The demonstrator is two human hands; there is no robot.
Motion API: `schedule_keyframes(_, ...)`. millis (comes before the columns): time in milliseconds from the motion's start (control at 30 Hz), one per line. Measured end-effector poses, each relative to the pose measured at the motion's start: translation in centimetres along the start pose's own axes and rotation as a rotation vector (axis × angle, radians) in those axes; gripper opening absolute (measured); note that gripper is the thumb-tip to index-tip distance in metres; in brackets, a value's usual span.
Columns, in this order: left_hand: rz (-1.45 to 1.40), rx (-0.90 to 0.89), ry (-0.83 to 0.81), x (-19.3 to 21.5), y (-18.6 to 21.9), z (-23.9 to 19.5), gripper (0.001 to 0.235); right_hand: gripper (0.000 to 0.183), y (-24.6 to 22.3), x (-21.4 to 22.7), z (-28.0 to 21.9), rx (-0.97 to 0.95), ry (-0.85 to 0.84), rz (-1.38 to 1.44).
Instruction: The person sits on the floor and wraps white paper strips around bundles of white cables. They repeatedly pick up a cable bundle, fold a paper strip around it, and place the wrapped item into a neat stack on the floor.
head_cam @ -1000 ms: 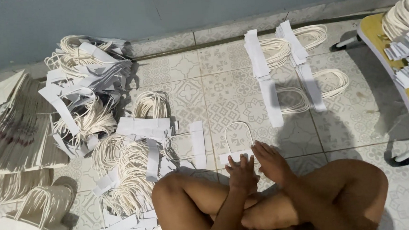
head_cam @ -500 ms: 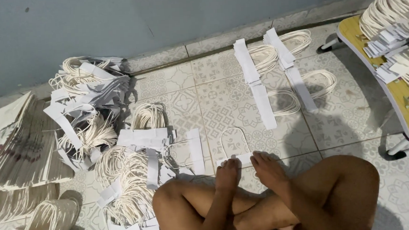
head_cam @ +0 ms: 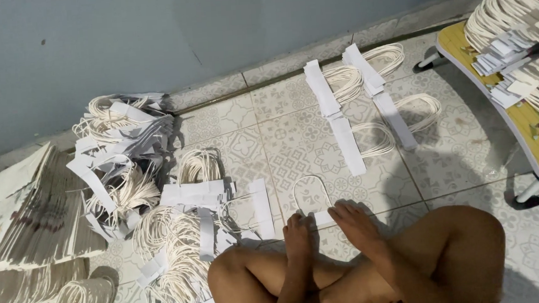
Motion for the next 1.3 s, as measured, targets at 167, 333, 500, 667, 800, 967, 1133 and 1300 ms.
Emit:
schedule_keyframes(167, 0.066, -0.039, 0.062, -1.1, -0.8, -0.1, 0.049, 0.07, -0.1, 0.1, 0.5, 0.006, 0.121, -0.065)
schedule_keyframes(333, 0.064, 0.001, -0.011, -0.9, -0.8, 0.3, 0.052, 0.067, -0.1, 0.4, 1.1, 0.018, 0.123, -0.054)
schedule_keyframes(500, 0.059, 0.093, -0.114, -3.4, -3.6, 1.6, 0.053, 0.064, 0.7, -1.0, 2.0, 0.062, 0.118, -0.045)
schedule_keyframes(667, 0.135, -0.051, -0.217, -2.4, -5.9, 3.7, 0.042, 0.057, 1.0, -0.2, 2.9, 0.083, 0.09, 0.025)
schedule_keyframes(800, -0.248, 0.002, -0.54, -1.1, -8.4, 8.2, 0.037, 0.056, 2.1, -2.4, 4.9, 0.124, 0.193, 0.005)
schedule_keyframes(967, -0.256, -0.095, -0.649, 4.1, -5.3, 17.2, 0.032, 0.043, 3.2, -1.8, 6.8, 0.043, 0.39, -0.05)
schedule_keyframes(1133, 0.18, -0.284, -0.65, 8.6, 4.0, 25.5, 0.022, 0.016, 7.1, 3.6, 7.4, -0.099, 0.674, 1.217)
schedule_keyframes(1300, 0.644, -0.695, -0.442, 7.2, 12.2, 31.2, 0.026, 0.044, 12.4, 4.9, 7.7, -0.359, 0.833, 0.888)
Point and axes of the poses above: each hand's wrist, its own z-axis towards the middle knuckle, its own x-axis out of the back of the hand, y = z × x, the point moved 2 cm from there along z, towards the middle knuckle, and after that the axes turned 4 degrees about -y, right-handed, at the moved point
